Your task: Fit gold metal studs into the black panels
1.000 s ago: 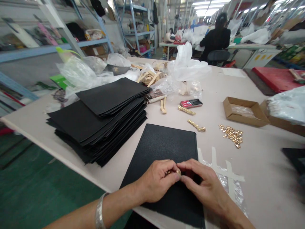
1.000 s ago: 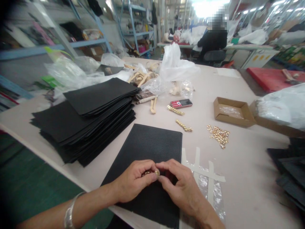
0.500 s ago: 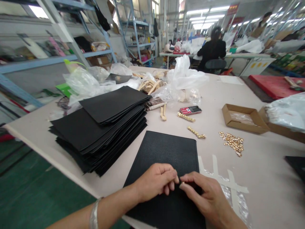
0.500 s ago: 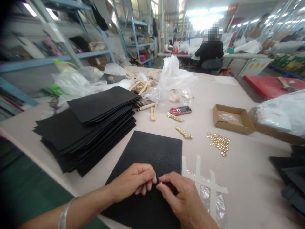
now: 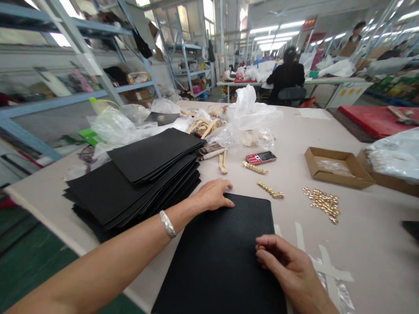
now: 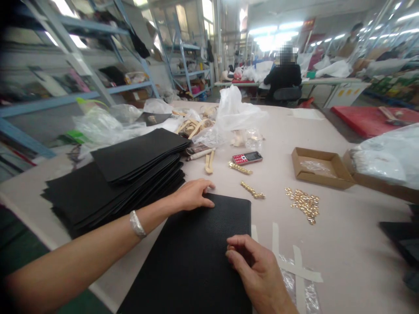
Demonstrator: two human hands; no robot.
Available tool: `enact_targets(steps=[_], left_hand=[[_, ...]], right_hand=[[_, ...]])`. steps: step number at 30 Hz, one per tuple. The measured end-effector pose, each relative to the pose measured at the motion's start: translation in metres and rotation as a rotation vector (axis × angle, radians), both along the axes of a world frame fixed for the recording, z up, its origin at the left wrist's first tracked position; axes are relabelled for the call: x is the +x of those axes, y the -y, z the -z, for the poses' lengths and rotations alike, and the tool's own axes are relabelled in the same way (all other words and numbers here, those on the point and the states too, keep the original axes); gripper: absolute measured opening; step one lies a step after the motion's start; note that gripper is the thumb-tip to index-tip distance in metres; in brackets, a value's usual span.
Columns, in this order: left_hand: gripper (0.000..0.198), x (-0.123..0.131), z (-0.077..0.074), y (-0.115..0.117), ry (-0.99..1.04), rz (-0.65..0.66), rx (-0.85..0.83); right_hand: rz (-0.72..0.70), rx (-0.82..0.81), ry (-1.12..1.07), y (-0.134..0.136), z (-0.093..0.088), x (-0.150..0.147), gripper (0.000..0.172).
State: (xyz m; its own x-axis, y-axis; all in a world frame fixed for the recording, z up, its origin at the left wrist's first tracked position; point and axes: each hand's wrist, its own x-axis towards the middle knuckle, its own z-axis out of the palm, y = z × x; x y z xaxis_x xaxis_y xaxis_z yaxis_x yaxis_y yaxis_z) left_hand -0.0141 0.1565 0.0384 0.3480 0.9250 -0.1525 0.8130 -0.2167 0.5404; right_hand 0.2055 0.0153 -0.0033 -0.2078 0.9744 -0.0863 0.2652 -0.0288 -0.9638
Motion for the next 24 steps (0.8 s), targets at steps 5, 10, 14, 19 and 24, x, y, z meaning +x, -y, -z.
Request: enact_targets(steps=[5, 10, 14, 19, 24], left_hand=[[0.049, 0.003, -0.003, -0.014, -0.207, 0.102, -0.03], [0.04, 0.01, -0.01, -0.005, -0.333, 0.123, -0.065], [0.039, 0.02, -0.02, 0.022, -0.361, 0.145, -0.106], [0.031, 0.029, -0.036, 0.05, -0.362, 0.258, -0.271], [0.028, 0.028, -0.046, 0.06, -0.427, 0.286, -0.416]], right_hand=[[-0.024, -0.028, 0.004, 0.0, -0.003, 0.001, 0.019], [-0.032, 0.052, 0.058, 0.001, -0.002, 0.001, 0.017], [-0.007, -0.011, -0.024, 0.005, -0.006, -0.004, 0.021], [-0.032, -0.014, 0.02, 0.009, -0.012, -0.015, 0.017], [-0.077, -0.108, 0.05, 0.016, -0.011, -0.019, 0.022]])
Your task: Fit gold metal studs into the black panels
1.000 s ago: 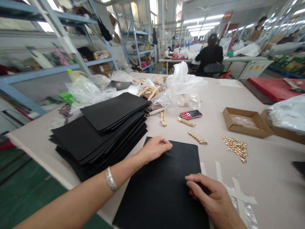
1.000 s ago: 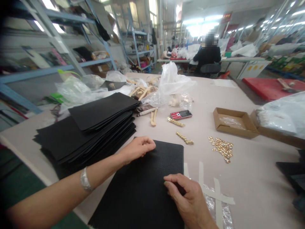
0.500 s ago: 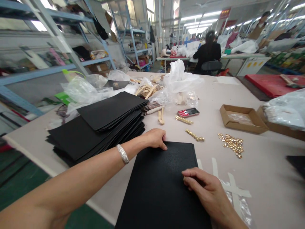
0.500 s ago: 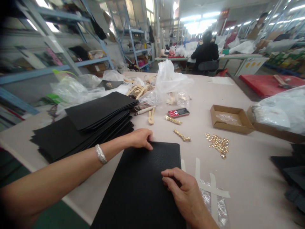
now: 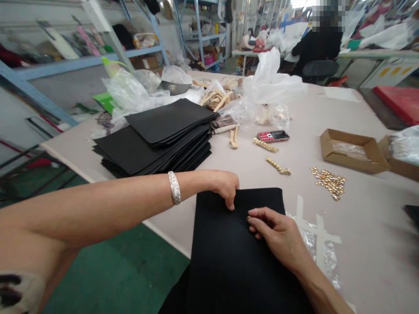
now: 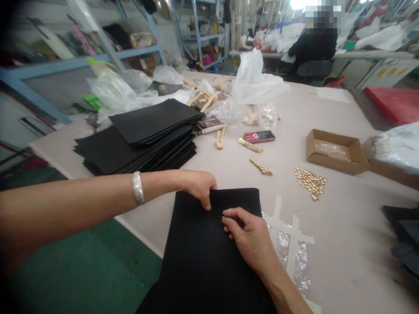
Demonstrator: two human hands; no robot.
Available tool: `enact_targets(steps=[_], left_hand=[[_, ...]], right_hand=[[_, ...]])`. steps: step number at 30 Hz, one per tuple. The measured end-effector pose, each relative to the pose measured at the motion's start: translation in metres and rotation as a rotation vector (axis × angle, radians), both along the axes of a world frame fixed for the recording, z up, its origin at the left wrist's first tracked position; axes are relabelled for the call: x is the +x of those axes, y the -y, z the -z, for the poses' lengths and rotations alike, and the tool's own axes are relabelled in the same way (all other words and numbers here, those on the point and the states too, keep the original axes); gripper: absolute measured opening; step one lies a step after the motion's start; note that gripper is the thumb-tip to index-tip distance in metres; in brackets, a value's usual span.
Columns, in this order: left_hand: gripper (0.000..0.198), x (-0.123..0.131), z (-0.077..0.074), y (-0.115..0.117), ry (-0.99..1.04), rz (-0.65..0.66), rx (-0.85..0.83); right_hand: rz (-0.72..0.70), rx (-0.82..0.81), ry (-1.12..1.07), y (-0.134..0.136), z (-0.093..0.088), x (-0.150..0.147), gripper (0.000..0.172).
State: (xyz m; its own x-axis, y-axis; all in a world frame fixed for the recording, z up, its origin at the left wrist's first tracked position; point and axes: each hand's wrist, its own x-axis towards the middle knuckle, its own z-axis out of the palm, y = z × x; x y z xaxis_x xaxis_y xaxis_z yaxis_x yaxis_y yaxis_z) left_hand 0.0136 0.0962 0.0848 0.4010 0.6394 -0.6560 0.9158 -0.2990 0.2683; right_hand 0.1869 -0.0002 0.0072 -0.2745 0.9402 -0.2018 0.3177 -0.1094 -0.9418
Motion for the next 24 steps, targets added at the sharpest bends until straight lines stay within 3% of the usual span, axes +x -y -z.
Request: enact_targets(steps=[4, 11, 14, 19, 24], left_hand=[[0.026, 0.005, -0.01, 0.007, -0.112, 0.015, 0.027], [0.039, 0.012, -0.021, 0.021, -0.227, 0.062, 0.044], [0.043, 0.015, -0.027, 0.028, -0.245, 0.05, 0.029], [0.05, 0.013, -0.029, 0.03, -0.203, -0.07, -0.068], [0.064, -0.002, -0.008, 0.027, 0.002, -0.236, -0.195]], right_hand=[[-0.047, -0.027, 0.111, 0.007, 0.001, -0.001, 0.02], [-0.144, 0.331, 0.253, 0.009, 0.002, -0.005, 0.01], [-0.17, 0.394, 0.288, 0.008, 0.001, -0.005, 0.009], [-0.173, 0.32, 0.284, 0.009, 0.002, -0.003, 0.011], [-0.134, 0.167, 0.216, 0.009, 0.0, -0.002, 0.014]])
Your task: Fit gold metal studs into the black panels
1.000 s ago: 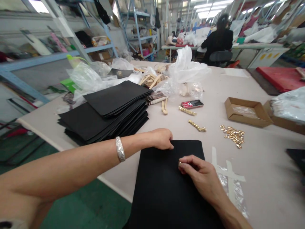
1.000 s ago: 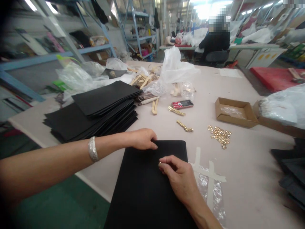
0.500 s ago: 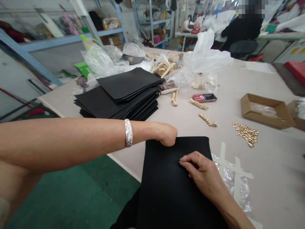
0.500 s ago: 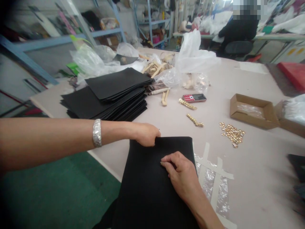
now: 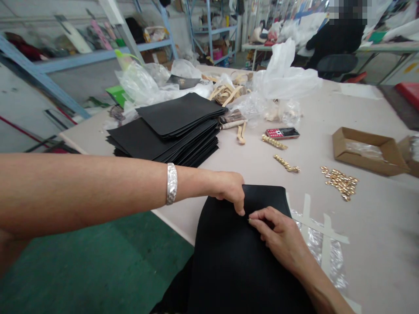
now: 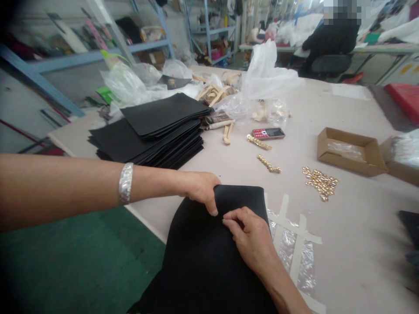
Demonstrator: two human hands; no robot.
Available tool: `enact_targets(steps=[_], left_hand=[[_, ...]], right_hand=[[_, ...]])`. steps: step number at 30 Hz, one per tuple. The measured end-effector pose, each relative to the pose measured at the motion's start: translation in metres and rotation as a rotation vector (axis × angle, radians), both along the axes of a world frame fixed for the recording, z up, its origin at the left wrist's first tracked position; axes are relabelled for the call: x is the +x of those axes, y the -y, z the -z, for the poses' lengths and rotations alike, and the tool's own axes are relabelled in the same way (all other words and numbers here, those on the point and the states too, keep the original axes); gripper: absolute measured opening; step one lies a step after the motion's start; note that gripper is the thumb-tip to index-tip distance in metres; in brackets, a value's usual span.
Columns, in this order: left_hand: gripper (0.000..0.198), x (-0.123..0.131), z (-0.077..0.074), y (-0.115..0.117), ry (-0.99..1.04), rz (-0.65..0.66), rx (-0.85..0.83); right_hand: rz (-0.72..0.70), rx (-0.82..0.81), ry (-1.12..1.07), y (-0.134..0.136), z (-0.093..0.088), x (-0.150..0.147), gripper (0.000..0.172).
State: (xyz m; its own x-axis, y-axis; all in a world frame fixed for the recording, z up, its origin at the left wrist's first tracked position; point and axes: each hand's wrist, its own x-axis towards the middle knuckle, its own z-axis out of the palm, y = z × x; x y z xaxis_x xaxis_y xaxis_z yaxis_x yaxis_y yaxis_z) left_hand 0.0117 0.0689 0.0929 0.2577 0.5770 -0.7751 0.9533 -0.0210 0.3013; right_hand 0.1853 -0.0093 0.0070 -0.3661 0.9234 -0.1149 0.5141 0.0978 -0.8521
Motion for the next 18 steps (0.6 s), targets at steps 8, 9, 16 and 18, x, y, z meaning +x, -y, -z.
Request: enact_targets(steps=[8, 9, 16, 18], left_hand=[[0.043, -0.007, 0.032, 0.002, 0.224, -0.184, -0.337], [0.041, -0.007, 0.033, 0.002, 0.231, -0.207, -0.344], [0.029, -0.008, 0.034, 0.009, 0.29, -0.344, -0.305], [0.025, -0.007, 0.031, 0.013, 0.305, -0.366, -0.27]], right_hand=[[0.005, -0.096, -0.138, 0.0, 0.0, 0.003, 0.015], [-0.003, -0.081, -0.137, 0.0, 0.001, 0.003, 0.014], [-0.033, -0.029, -0.107, 0.0, 0.002, 0.002, 0.012], [-0.028, -0.018, -0.094, 0.001, 0.001, 0.001, 0.011]])
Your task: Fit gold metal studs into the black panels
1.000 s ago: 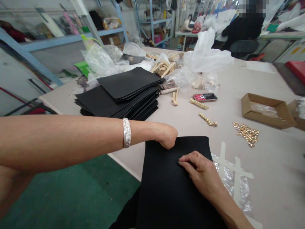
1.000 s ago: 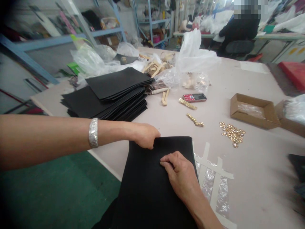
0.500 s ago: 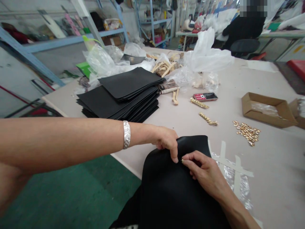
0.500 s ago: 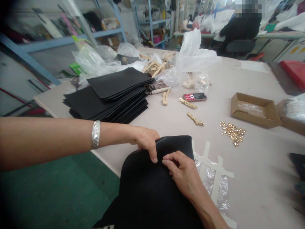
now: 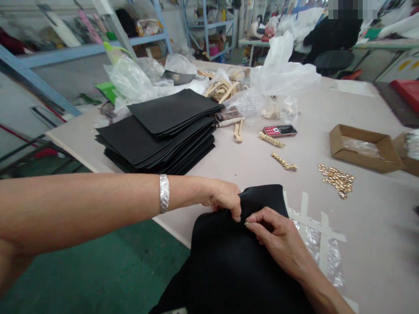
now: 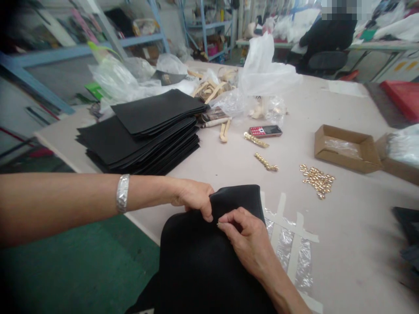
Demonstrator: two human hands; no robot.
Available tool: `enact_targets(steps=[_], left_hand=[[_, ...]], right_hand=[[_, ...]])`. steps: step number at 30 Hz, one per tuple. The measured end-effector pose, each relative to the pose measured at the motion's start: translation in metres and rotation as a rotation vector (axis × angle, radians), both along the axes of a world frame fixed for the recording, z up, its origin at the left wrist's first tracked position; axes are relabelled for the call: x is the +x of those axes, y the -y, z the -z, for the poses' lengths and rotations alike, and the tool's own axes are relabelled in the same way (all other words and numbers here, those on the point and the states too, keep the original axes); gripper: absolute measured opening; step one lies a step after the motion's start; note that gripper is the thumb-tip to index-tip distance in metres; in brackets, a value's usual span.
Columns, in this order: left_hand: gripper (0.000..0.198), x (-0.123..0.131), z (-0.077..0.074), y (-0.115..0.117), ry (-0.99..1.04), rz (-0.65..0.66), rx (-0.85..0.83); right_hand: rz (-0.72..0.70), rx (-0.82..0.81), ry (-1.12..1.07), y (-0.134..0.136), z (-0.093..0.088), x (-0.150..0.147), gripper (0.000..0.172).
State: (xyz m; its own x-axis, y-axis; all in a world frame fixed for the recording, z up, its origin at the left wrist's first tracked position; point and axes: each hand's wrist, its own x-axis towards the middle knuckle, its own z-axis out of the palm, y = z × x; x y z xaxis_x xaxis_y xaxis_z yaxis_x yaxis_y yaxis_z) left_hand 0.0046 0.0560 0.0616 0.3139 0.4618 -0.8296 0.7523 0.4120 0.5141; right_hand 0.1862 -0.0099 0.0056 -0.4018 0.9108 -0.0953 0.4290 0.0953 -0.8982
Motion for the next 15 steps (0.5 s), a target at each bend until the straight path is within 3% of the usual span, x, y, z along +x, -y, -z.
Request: enact_targets(steps=[4, 7, 12, 15], left_hand=[[0.013, 0.003, -0.006, 0.012, 0.03, -0.028, 0.089], [0.01, 0.006, -0.006, 0.021, 0.104, -0.021, 0.139], [0.017, 0.014, 0.007, 0.033, 0.316, -0.105, 0.223], [0.017, 0.017, 0.016, 0.036, 0.412, -0.173, 0.205]], right_hand=[[0.075, -0.004, -0.016, 0.005, -0.004, -0.003, 0.005], [0.134, 0.035, -0.04, 0.008, -0.006, -0.004, 0.011], [0.153, 0.092, -0.07, 0.012, -0.009, -0.004, 0.015], [0.096, -0.04, -0.182, 0.012, -0.011, -0.002, 0.019]])
